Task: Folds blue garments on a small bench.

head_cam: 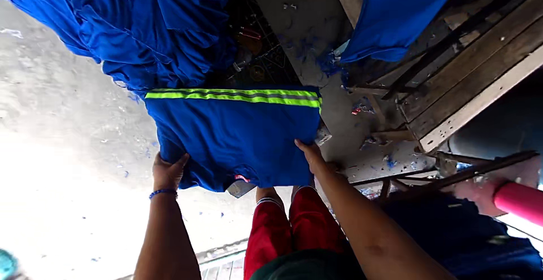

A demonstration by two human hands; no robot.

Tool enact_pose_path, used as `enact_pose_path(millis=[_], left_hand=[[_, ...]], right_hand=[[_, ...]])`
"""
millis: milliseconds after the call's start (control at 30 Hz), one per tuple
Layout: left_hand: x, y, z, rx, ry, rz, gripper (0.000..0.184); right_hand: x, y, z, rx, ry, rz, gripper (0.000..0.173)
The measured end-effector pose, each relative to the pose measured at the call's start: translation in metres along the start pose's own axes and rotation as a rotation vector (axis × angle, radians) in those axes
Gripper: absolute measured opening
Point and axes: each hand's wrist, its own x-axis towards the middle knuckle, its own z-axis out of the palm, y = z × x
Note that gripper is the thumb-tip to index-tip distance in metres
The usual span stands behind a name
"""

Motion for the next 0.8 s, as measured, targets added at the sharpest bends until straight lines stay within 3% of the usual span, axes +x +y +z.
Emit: enact_pose_path(millis=[233, 367, 533, 600, 667, 733, 800], left_hand=[[0.031, 0.108, -0.031, 0.621, -0.182, 0.406, 0.062], [0.041, 0.170, -0.008, 0.818, -0.257, 0.624, 0.062], [0.033, 0.262, 0.070, 0.985, -0.374, 1.012, 0.052], [0.030, 0.284, 0.113, 0.947, -0.387, 1.187, 0.049], [0.023, 0.296, 0.149, 0.895, -0.459, 1.225, 0.053], [0.013, 0.296, 0.164, 0.760, -0.571, 1.172, 0.064], [0.009, 0.276, 0.151, 0.517, -0.575, 1.131, 0.062]], right_hand=[[-0.086, 0.073, 0.079, 0.561, -0.004, 0.208, 0.044], [-0.110, 0.108, 0.132, 0.790, -0.133, 0.440, 0.050], [-0.147, 0.057, 0.200, 0.956, -0.355, 0.647, 0.050], [-0.153, 0.027, 0.221, 0.873, -0.531, 0.606, 0.053], [-0.164, -0.016, 0.214, 0.647, -0.674, 0.476, 0.048], [-0.171, -0.054, 0.183, 0.314, -0.778, 0.180, 0.041], [-0.151, -0.055, 0.164, 0.026, -0.844, -0.181, 0.039]])
